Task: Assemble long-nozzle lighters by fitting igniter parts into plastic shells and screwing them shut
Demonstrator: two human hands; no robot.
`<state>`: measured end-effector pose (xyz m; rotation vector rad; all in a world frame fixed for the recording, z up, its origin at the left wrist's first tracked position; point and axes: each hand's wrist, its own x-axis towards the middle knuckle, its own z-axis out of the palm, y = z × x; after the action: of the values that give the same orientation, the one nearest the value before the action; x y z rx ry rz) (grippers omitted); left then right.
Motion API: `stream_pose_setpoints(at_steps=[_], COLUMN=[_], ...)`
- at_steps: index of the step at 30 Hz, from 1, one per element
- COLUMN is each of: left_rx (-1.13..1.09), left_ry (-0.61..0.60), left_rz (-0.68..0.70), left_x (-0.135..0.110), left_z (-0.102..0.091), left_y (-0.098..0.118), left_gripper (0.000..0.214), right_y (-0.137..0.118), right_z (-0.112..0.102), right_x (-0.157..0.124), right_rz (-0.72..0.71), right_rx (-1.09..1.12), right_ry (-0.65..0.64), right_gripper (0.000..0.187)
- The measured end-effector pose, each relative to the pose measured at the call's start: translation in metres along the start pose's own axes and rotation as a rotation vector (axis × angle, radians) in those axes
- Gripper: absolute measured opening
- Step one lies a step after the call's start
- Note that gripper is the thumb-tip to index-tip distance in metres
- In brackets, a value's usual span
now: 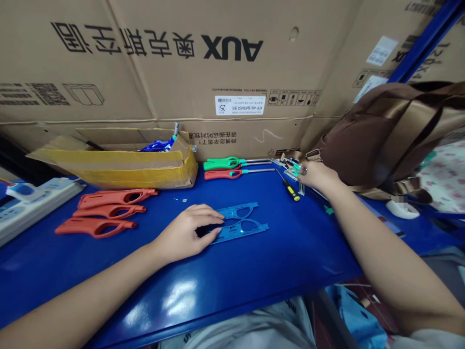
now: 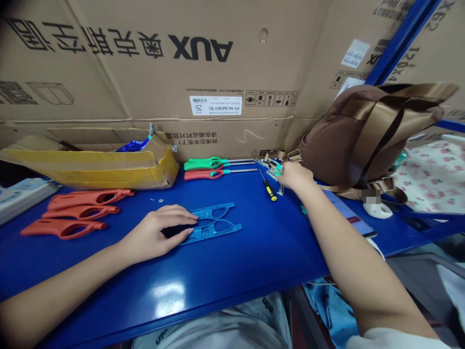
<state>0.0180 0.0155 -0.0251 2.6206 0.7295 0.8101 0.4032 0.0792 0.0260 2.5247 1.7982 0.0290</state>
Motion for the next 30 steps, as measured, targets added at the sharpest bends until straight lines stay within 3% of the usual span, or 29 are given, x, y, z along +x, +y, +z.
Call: stream_pose_setpoints(at_steps=[9, 19, 25, 30], left_rx=[-0.005, 0.001, -0.024, -0.056], left_ry=[0.020, 0.021, 0.035, 0.040], left_rz=[-0.022, -0.019, -0.022, -0.033], left_x=[0.0020, 0.0013, 0.0024, 0.0030], left_z=[0.0003, -0.0004, -0.0002, -0.0003], left_y=[-0.0013, -0.0018, -0.0012, -0.0005], left_gripper=[0.017, 0.016, 0.016, 0.016], right_y=[0.0007, 0.0018, 0.0027, 0.0001], right_z=[0.0056, 0.0068, 0.0010, -0.0003], right_x=[0.0050, 0.0081, 0.0021, -0.0012], right_rz=[-0.001, -0.021, -0.055, -0.115], right_rx=[0.016, 0.062, 0.180, 0.320], right_ry=[-0.025, 0.042, 0.171, 0.325], right_gripper=[0.020, 0.020, 0.025, 0.018])
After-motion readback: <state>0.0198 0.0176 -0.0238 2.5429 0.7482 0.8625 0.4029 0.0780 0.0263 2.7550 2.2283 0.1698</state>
